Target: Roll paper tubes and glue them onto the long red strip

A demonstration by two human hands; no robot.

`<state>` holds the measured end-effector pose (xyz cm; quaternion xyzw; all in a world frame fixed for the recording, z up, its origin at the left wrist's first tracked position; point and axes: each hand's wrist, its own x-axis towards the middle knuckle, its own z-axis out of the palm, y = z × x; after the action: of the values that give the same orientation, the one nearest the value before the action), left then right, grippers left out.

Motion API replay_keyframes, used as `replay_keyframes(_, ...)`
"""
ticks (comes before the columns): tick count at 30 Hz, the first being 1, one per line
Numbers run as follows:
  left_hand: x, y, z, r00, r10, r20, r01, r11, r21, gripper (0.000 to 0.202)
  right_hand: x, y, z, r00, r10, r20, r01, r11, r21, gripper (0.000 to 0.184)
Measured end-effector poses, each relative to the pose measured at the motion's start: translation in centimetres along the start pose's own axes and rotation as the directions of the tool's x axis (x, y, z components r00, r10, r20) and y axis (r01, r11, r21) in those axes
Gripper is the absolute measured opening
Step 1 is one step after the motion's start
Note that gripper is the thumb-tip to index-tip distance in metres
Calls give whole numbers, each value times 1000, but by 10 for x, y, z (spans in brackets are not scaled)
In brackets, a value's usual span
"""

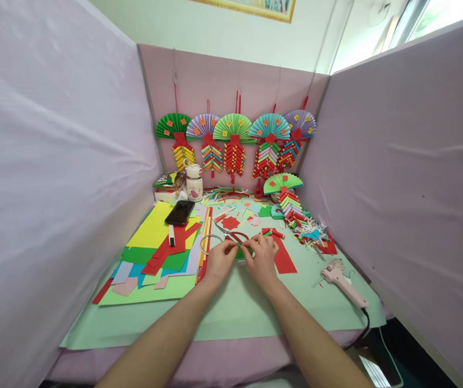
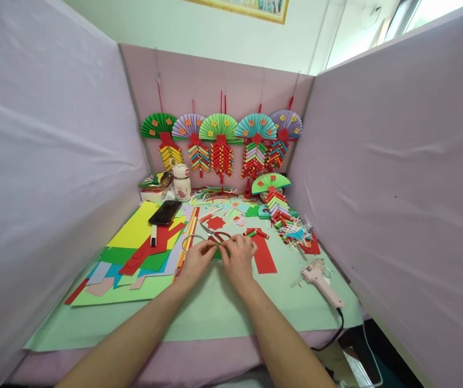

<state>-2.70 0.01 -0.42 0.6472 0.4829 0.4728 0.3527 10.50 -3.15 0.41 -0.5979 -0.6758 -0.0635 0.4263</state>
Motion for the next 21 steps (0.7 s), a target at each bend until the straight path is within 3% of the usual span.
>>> replay_keyframes(21, -7, 8, 0, 994, 110, -5, -109, 989, 95, 16, 2, -1, -2, 998, 65, -5, -65, 998, -7, 15)
